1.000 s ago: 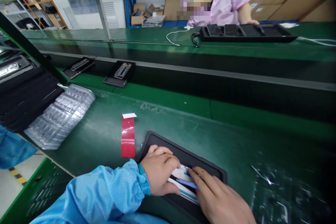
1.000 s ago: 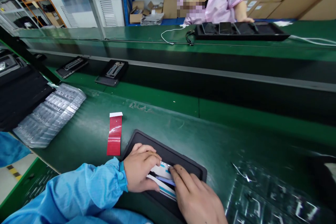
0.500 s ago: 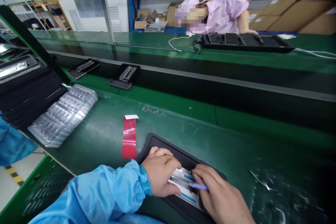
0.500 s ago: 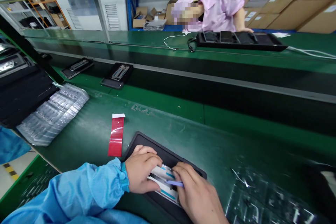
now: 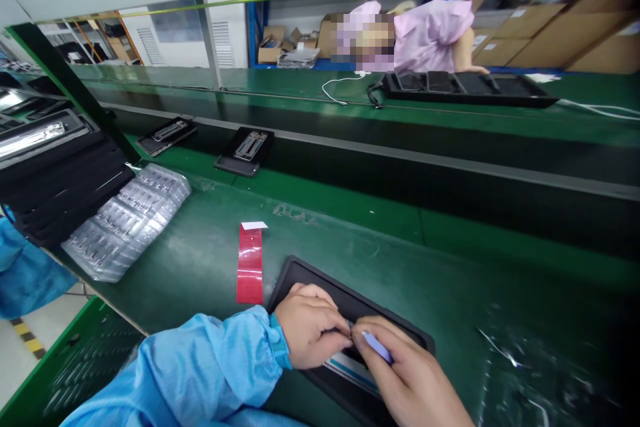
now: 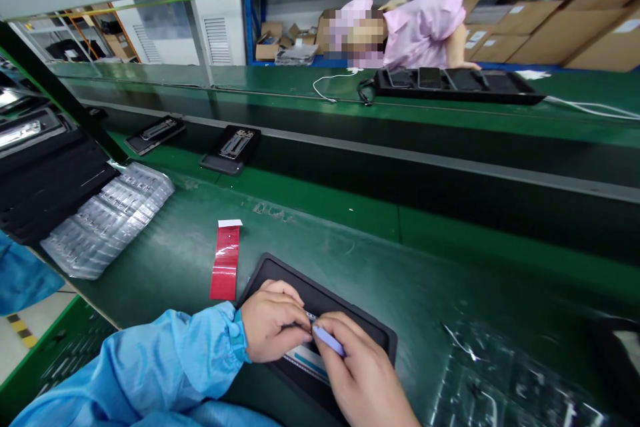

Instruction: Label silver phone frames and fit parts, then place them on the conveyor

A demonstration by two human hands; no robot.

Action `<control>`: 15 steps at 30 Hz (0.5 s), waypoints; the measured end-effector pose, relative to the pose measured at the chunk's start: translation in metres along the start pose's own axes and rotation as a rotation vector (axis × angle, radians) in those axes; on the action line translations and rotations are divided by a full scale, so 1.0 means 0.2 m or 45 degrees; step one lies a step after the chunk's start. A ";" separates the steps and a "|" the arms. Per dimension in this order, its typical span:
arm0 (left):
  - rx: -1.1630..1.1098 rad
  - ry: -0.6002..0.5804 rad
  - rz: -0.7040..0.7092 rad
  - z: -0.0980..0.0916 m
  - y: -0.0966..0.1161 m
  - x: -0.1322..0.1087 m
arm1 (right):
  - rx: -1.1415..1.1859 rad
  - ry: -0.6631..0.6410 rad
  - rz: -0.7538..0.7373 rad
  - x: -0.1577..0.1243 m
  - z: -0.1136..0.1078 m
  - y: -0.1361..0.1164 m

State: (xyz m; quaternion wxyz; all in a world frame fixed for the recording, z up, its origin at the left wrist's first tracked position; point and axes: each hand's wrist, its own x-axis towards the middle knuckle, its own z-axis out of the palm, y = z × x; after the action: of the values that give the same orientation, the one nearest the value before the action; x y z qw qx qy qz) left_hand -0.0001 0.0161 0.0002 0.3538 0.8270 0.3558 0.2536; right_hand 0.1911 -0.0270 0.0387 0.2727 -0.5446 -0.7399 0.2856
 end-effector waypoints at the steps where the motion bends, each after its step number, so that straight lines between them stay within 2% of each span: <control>1: -0.016 0.015 0.002 0.00 0.00 0.00 | 0.007 0.017 -0.002 -0.01 0.01 0.01; 5: -0.068 0.041 0.013 0.01 -0.01 0.00 | 0.003 0.123 -0.036 -0.06 0.05 0.05; 9: -0.082 0.026 0.016 0.01 -0.01 0.00 | -0.054 0.232 -0.165 -0.09 0.07 0.07; 15: 0.027 0.037 -0.016 0.03 -0.02 -0.01 | -0.467 0.222 -0.402 -0.11 0.02 0.20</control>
State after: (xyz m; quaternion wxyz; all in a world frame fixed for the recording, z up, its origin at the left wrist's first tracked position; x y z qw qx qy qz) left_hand 0.0016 0.0145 -0.0063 0.3414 0.8247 0.3689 0.2593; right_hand 0.2200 -0.0390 0.0057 0.2734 -0.4852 -0.8289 0.0526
